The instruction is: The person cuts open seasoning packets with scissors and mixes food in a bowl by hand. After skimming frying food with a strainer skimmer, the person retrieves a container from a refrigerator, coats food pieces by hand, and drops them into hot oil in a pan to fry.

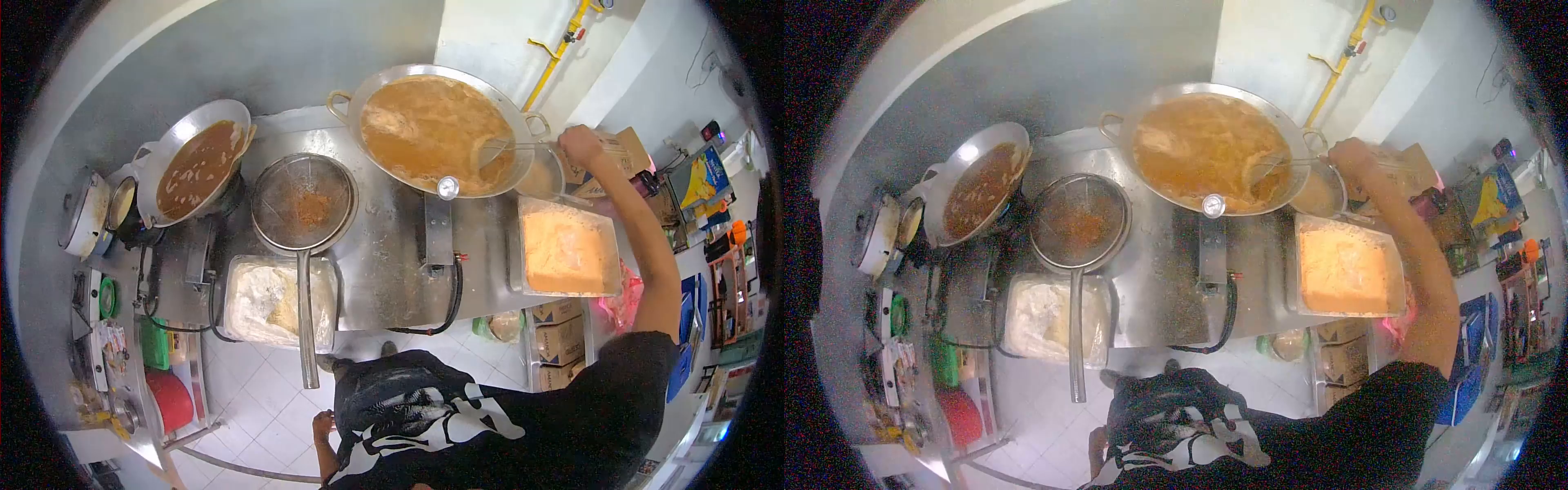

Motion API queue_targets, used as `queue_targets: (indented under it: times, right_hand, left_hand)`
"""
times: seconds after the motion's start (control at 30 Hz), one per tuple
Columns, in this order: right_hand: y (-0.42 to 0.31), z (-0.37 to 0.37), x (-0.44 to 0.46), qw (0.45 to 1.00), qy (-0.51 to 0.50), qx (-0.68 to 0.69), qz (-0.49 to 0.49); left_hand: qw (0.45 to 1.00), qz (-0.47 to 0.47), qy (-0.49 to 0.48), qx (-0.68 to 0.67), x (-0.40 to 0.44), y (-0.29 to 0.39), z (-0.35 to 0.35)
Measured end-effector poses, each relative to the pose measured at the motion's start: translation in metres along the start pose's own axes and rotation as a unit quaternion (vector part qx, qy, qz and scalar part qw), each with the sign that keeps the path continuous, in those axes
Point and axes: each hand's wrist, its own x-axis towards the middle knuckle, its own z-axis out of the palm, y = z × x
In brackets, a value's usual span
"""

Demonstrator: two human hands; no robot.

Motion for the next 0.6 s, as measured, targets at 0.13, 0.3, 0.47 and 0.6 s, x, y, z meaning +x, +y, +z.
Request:
queue_targets:
  times: [0.13,0.3,0.47,0.6]
  right_hand:
    - [-0.028,0.001,0.009,1.000,0.019,0.023,-0.006]
    - [-0.056,0.018,0.018,0.997,0.050,0.057,0.019]
    - [-0.063,0.026,0.015,0.992,0.100,0.041,0.070]
    - [-0.031,-0.011,-0.026,0.959,0.225,0.099,0.141]
  left_hand:
    - [0.999,0.010,-0.006,-0.050,0.004,-0.015,-0.003]
    - [0.993,0.109,-0.014,-0.039,-0.027,0.010,-0.016]
    - [0.999,0.045,0.004,0.006,-0.025,0.020,-0.035]
    - [0.996,0.052,0.025,-0.068,-0.020,-0.009,-0.059]
